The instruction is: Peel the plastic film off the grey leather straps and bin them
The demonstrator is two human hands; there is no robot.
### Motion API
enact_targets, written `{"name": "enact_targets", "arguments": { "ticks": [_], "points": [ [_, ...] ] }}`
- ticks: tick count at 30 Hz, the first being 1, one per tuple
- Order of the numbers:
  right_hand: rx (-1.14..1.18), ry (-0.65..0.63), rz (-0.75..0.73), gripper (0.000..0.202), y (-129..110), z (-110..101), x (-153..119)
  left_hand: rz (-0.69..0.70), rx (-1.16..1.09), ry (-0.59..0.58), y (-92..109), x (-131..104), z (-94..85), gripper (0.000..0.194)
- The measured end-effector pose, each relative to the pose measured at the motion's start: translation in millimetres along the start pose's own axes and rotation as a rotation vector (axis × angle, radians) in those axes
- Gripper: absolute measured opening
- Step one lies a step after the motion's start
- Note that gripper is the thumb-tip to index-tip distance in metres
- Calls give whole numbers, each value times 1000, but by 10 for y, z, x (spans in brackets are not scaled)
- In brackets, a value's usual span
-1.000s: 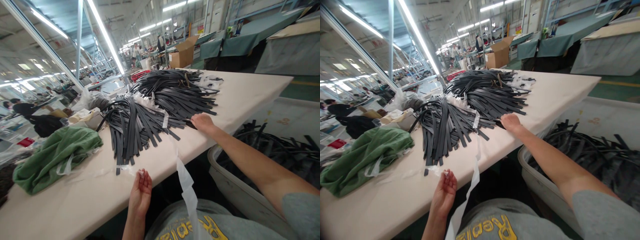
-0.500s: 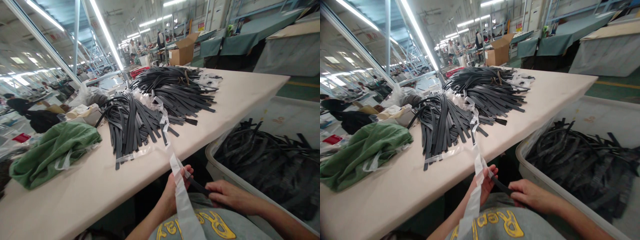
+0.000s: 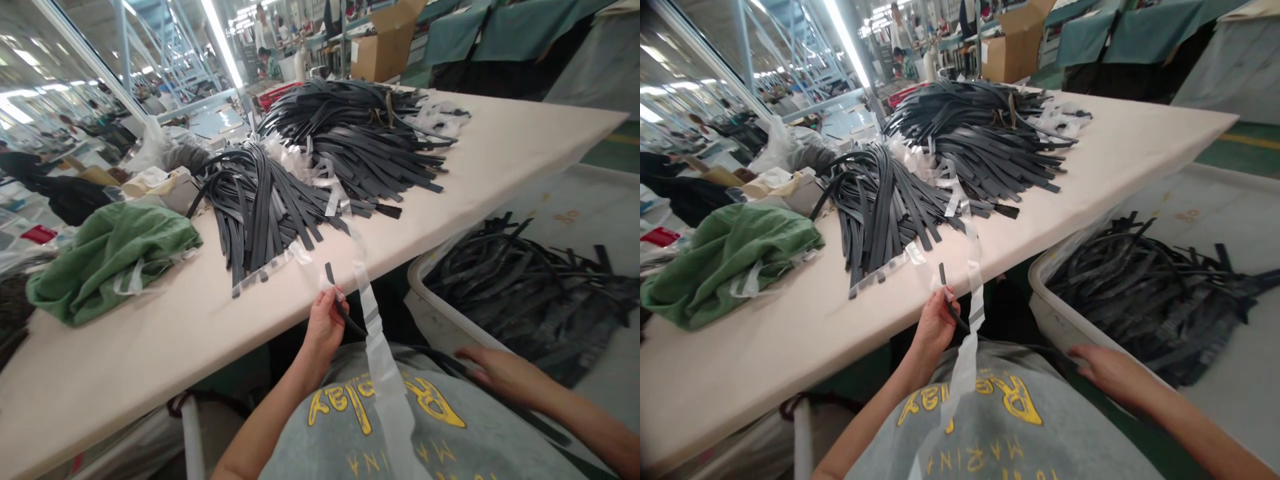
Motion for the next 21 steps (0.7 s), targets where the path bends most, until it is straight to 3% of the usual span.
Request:
{"name": "enact_targets", "arguments": {
  "ticks": [2, 4, 6, 8, 11, 15, 18, 21],
  "points": [
    [11, -12, -108, 37, -687, 141, 244, 22, -8, 12, 35, -28, -19, 22],
    [88, -123, -298, 49, -1446, 388, 456, 47, -11, 8, 82, -56, -28, 23],
    [242, -221, -459, 43, -2099, 586, 597, 73, -9, 6, 147, -86, -42, 23],
    [389, -255, -486, 32, -2513, 687, 725, 108, 3, 30, 271, -116, -79, 21],
    [487, -251, -470, 28, -2827, 701, 843, 230, 13, 114, 661, -174, -180, 16],
    [479, -140, -535, 33, -2963, 475, 854, 350, -82, 263, 1239, -293, -373, 7],
    [405, -102, -606, 34, -3018, 362, 783, 325, -150, 305, 1396, -344, -435, 19],
    [294, -99, -650, 33, -3079, 362, 711, 303, -164, 304, 1363, -354, -419, 21]
  ]
}}
Point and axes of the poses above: each hand's wrist, its own x-axis towards the middle knuckle, its own z-axis out of the palm, y = z × x, the point moved 9 cm from there along x, towards the middle knuckle, and after that the axes turned 1 degree about -y, right-handed, at the moved point
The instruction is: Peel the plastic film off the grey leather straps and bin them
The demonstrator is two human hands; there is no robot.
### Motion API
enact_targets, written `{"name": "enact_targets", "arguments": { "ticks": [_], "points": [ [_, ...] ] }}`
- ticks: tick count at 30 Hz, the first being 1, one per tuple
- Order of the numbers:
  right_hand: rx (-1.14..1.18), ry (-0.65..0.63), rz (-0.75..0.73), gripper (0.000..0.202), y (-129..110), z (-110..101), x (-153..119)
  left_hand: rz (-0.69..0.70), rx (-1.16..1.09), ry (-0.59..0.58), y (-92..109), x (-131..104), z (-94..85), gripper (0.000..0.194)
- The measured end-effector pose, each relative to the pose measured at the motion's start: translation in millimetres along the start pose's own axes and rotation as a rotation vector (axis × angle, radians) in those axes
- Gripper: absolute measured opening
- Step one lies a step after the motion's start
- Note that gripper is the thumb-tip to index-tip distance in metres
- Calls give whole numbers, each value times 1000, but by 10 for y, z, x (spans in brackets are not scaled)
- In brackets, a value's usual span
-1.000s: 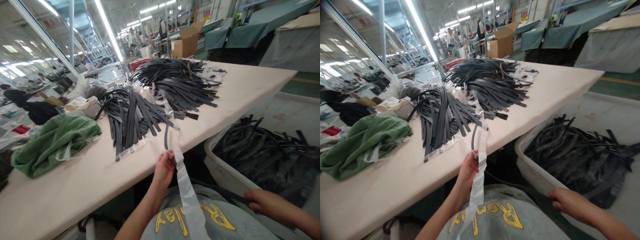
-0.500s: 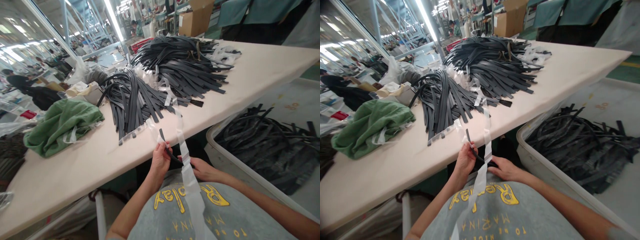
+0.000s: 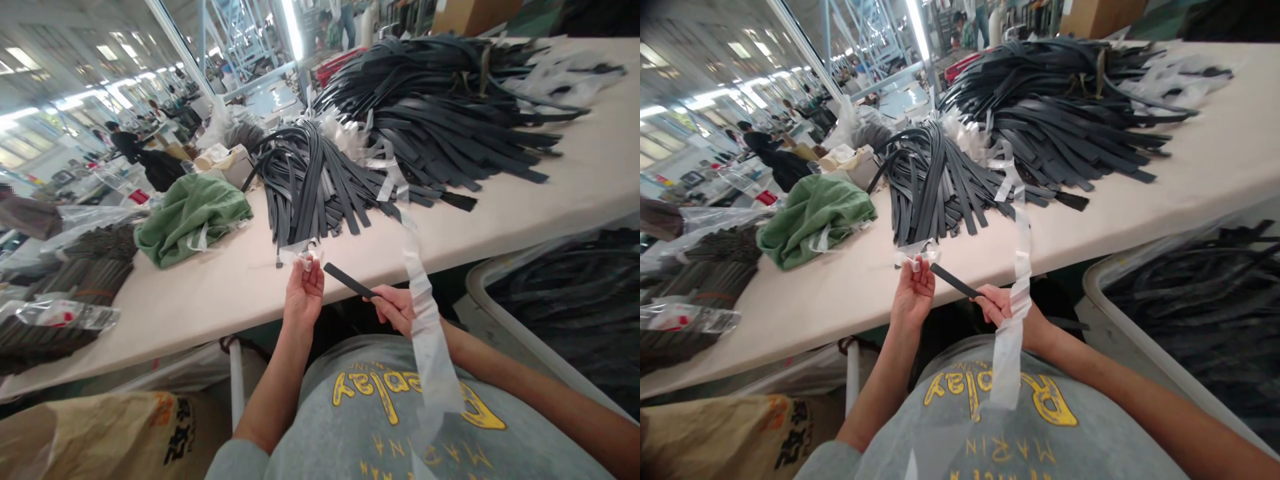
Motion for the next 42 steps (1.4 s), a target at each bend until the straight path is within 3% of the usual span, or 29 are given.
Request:
{"name": "enact_targets", "arguments": {
  "ticks": [7, 12, 19, 21, 24, 26, 31, 34, 39, 42],
  "points": [
    [-118, -20, 34, 33, 9, 129, 130, -49, 18, -69, -282, -73, -4, 16],
    [-23, -75, 72, 26, 77, 221, 201, -81, 103, -97, -467, -118, -147, 4],
    [118, -297, 180, 20, 292, 284, -97, 73, 43, 93, -115, -82, -641, 3],
    [95, -319, 195, 27, 283, 359, -60, 50, 75, 59, -207, -166, -688, 6],
    [70, -290, 174, 27, 186, 487, 131, -31, 163, -83, -500, -325, -625, 20],
    [81, -281, 163, 28, 158, 541, 218, -30, 212, -147, -573, -388, -590, 25],
    [98, -378, 200, 29, 453, 501, 11, 138, 179, -27, -162, -348, -814, 26],
    [38, -403, 242, 34, 598, 464, -115, 109, 187, 6, -161, -371, -962, 30],
    [-5, -426, 158, 36, 154, 638, 70, -92, 352, -125, -655, -511, -918, 42],
    [48, -453, 121, 39, -7, 712, 150, -45, 415, -158, -607, -547, -867, 41]
  ]
}}
Point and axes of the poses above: each hand's wrist, its own x-axis towards the middle knuckle, its own z-axis out of the palm, y = z × x, the point moved 9 cm from there along x, towards the middle knuckle, and after that the axes turned 1 degree about -y, right-handed, at the moved point
